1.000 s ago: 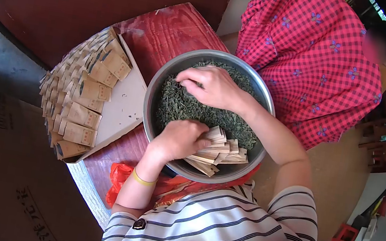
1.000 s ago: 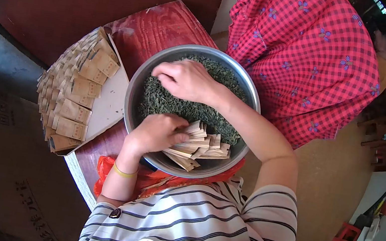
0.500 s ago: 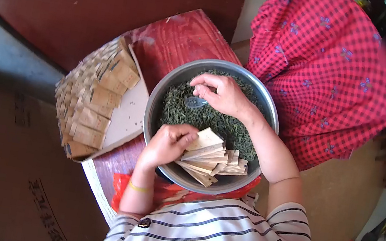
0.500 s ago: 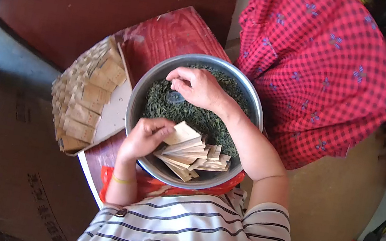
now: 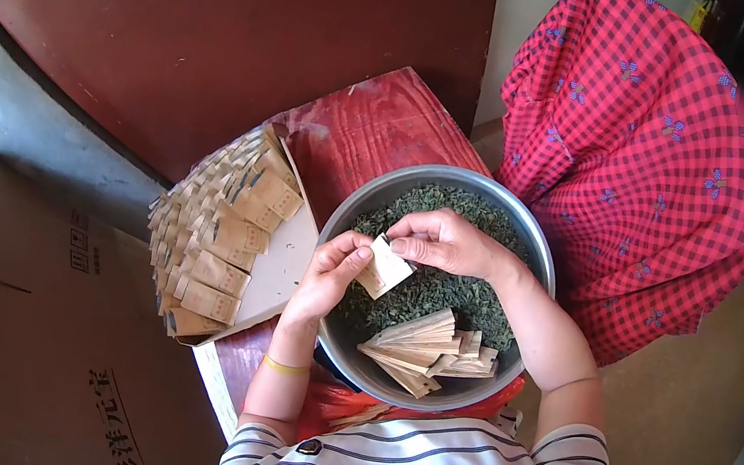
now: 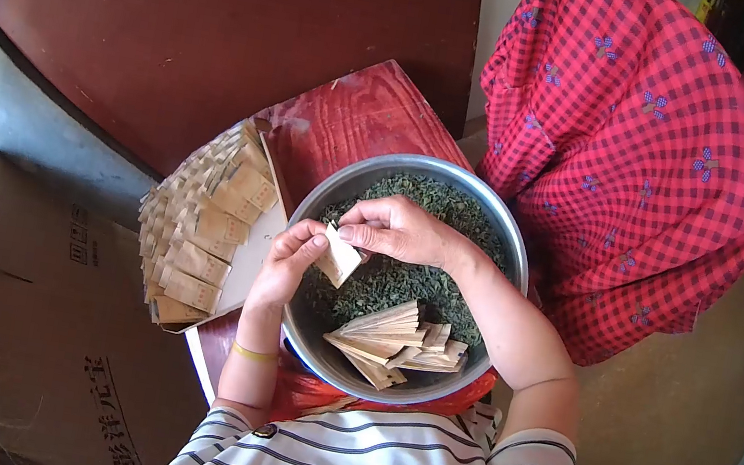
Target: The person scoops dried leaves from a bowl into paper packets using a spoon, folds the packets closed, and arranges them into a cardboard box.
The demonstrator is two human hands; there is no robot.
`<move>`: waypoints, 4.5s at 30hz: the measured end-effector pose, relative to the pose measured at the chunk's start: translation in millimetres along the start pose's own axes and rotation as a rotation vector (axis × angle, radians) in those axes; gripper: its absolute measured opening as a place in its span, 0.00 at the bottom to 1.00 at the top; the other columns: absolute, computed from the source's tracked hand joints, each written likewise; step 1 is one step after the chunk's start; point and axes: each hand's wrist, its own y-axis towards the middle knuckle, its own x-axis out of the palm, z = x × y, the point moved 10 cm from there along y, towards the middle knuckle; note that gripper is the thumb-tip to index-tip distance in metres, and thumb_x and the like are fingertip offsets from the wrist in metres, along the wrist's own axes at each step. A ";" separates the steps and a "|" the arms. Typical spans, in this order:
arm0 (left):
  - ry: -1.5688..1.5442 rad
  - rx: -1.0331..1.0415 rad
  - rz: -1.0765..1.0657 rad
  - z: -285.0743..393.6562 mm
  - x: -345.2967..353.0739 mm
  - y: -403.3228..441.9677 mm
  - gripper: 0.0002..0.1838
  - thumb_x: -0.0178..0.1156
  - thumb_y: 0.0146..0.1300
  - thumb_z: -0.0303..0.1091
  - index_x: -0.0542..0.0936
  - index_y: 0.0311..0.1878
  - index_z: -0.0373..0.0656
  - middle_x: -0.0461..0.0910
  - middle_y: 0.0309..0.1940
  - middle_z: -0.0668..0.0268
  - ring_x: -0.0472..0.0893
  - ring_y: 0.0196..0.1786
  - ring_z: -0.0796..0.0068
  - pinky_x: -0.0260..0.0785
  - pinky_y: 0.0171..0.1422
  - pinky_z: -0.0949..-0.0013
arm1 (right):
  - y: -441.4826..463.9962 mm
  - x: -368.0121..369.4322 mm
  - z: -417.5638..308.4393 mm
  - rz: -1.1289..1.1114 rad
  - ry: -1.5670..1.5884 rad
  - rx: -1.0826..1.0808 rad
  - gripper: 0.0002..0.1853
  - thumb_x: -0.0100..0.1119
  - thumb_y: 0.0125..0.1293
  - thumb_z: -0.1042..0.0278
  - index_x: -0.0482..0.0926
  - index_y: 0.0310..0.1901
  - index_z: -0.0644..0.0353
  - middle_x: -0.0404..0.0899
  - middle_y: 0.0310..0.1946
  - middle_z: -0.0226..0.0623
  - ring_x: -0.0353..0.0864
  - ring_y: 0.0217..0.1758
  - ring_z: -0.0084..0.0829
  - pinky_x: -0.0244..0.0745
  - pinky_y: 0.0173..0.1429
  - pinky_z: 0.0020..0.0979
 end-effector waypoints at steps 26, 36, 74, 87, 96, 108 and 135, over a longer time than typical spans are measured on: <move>0.927 0.362 0.003 42.2 35.3 -10.6 0.31 0.73 0.55 0.34 0.75 0.63 0.37 0.81 0.55 0.49 0.80 0.57 0.48 0.71 0.65 0.52 | 5.5 6.9 44.8 -0.038 -0.147 0.227 0.07 0.52 0.64 0.74 0.79 0.35 0.67 0.81 0.22 0.37 0.83 0.23 0.25 0.77 0.28 0.29; 1.031 0.427 0.003 48.4 41.8 -14.9 0.29 0.70 0.53 0.32 0.77 0.60 0.34 0.81 0.53 0.47 0.81 0.56 0.47 0.72 0.64 0.52 | 6.0 4.9 47.7 -0.049 -0.300 0.130 0.06 0.55 0.62 0.74 0.79 0.37 0.66 0.82 0.23 0.37 0.83 0.25 0.27 0.75 0.30 0.31; 0.694 0.163 0.220 23.4 -8.5 -1.8 0.32 0.73 0.58 0.39 0.75 0.63 0.34 0.81 0.54 0.45 0.82 0.57 0.48 0.74 0.62 0.56 | -10.1 -42.5 14.5 0.409 -0.537 0.100 0.08 0.67 0.63 0.65 0.83 0.39 0.59 0.86 0.34 0.39 0.87 0.37 0.36 0.79 0.44 0.38; 0.660 0.196 0.280 31.4 -11.8 -4.7 0.30 0.75 0.58 0.34 0.77 0.61 0.32 0.84 0.49 0.52 0.83 0.53 0.65 0.74 0.60 0.63 | -14.4 -62.1 -0.4 0.697 -0.653 -0.189 0.08 0.60 0.72 0.65 0.82 0.45 0.60 0.84 0.35 0.40 0.84 0.39 0.37 0.78 0.46 0.37; 0.664 0.184 0.259 30.0 -10.7 -3.2 0.29 0.74 0.58 0.33 0.77 0.61 0.33 0.84 0.49 0.53 0.83 0.53 0.67 0.74 0.60 0.64 | 7.7 -33.3 37.9 0.417 -0.754 0.041 0.10 0.54 0.73 0.62 0.79 0.43 0.58 0.85 0.36 0.46 0.85 0.44 0.51 0.78 0.48 0.50; 0.741 0.154 0.252 29.2 -9.7 -3.6 0.31 0.74 0.57 0.33 0.76 0.62 0.32 0.83 0.53 0.49 0.82 0.58 0.59 0.72 0.64 0.61 | -28.9 -93.7 23.4 0.809 -0.309 -0.049 0.13 0.52 0.77 0.62 0.79 0.39 0.62 0.79 0.26 0.30 0.79 0.30 0.20 0.74 0.36 0.27; 0.572 0.277 0.280 29.9 -15.0 -1.7 0.28 0.72 0.57 0.35 0.77 0.59 0.34 0.84 0.46 0.49 0.85 0.51 0.53 0.77 0.56 0.60 | -21.0 -51.3 -20.7 0.646 -0.859 -0.178 0.07 0.62 0.68 0.67 0.83 0.40 0.61 0.85 0.29 0.37 0.86 0.33 0.36 0.79 0.41 0.34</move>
